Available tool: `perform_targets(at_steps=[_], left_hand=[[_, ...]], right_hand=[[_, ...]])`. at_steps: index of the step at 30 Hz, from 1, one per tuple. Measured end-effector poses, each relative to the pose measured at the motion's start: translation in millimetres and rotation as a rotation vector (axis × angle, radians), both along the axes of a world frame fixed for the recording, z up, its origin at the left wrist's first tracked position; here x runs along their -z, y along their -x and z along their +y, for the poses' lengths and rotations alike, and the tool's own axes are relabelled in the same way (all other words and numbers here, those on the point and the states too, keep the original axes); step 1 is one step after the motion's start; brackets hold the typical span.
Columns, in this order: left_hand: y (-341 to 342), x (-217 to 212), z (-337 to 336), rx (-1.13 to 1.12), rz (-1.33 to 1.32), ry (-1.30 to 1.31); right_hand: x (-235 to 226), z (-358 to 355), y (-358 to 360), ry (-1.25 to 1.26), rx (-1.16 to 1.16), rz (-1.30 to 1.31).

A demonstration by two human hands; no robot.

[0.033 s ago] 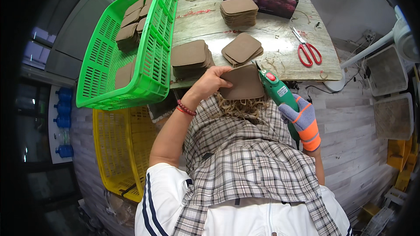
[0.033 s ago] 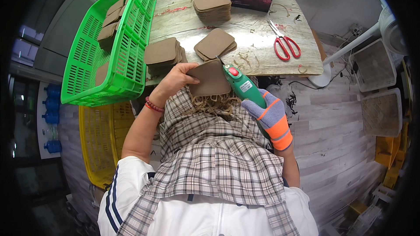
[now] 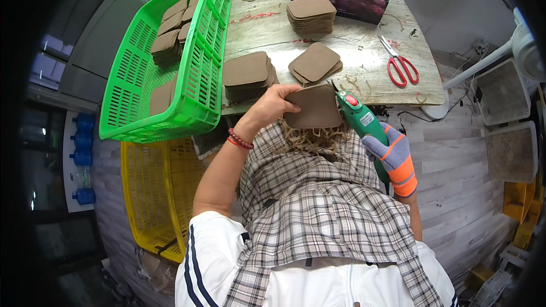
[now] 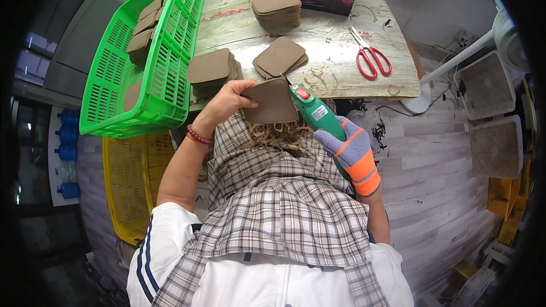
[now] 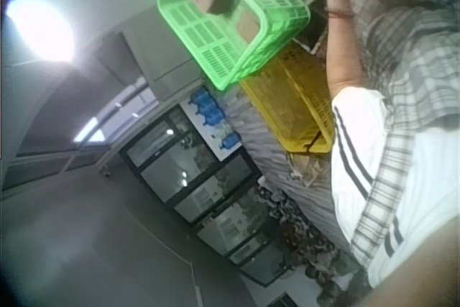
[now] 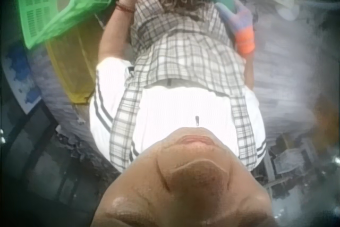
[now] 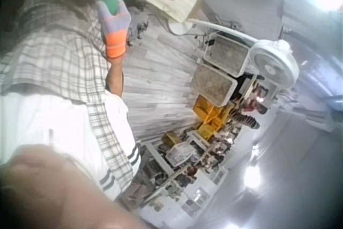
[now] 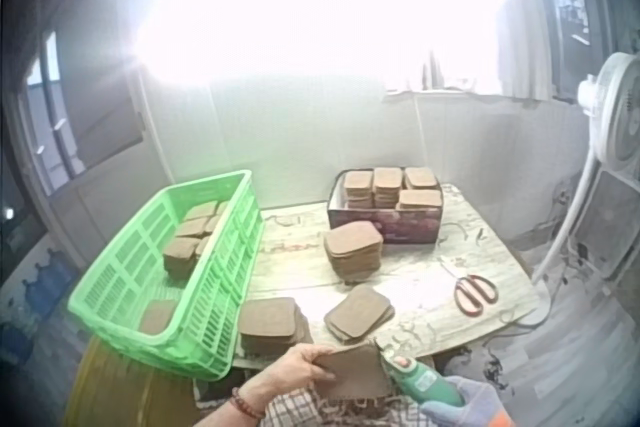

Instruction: The person uses a rotary tool to smooth the edges of square cardboard pieces. They pick up each piece from a green basket, run the tool along the edges, and place the finished pieces into a stack on the table.

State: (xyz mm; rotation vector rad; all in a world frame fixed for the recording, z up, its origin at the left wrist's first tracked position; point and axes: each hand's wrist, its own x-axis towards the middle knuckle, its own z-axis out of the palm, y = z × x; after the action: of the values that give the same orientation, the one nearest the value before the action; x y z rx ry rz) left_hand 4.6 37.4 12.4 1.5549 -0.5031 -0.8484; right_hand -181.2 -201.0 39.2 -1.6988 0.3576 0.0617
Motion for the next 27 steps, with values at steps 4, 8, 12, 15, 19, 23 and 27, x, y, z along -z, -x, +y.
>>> perform_targets(at_steps=[4,8,12,15,19,23,27], left_hand=[[-9,-22,8,0.046,-0.143,-0.128],[-22,-26,16,0.101,-0.367,-0.218],[-26,-29,22,-0.001,-0.328,-0.234],[-28,-24,24,-0.079,-0.154,-0.048],[-26,-19,24,-0.178,-0.111,0.045],[-23,-15,21,-0.173,-0.093,0.094],[-16,-12,14,-0.125,-0.061,0.061]], right_hand=[[-6,3,0,-0.042,-0.047,0.045],[-5,4,1,-0.064,-0.078,0.062],[-6,5,1,-0.070,-0.105,0.093],[-4,5,2,-0.069,-0.119,0.097],[-9,7,2,-0.066,-0.129,0.124],[-2,8,2,-0.066,-0.136,0.122],[1,9,2,-0.049,-0.139,0.107]])
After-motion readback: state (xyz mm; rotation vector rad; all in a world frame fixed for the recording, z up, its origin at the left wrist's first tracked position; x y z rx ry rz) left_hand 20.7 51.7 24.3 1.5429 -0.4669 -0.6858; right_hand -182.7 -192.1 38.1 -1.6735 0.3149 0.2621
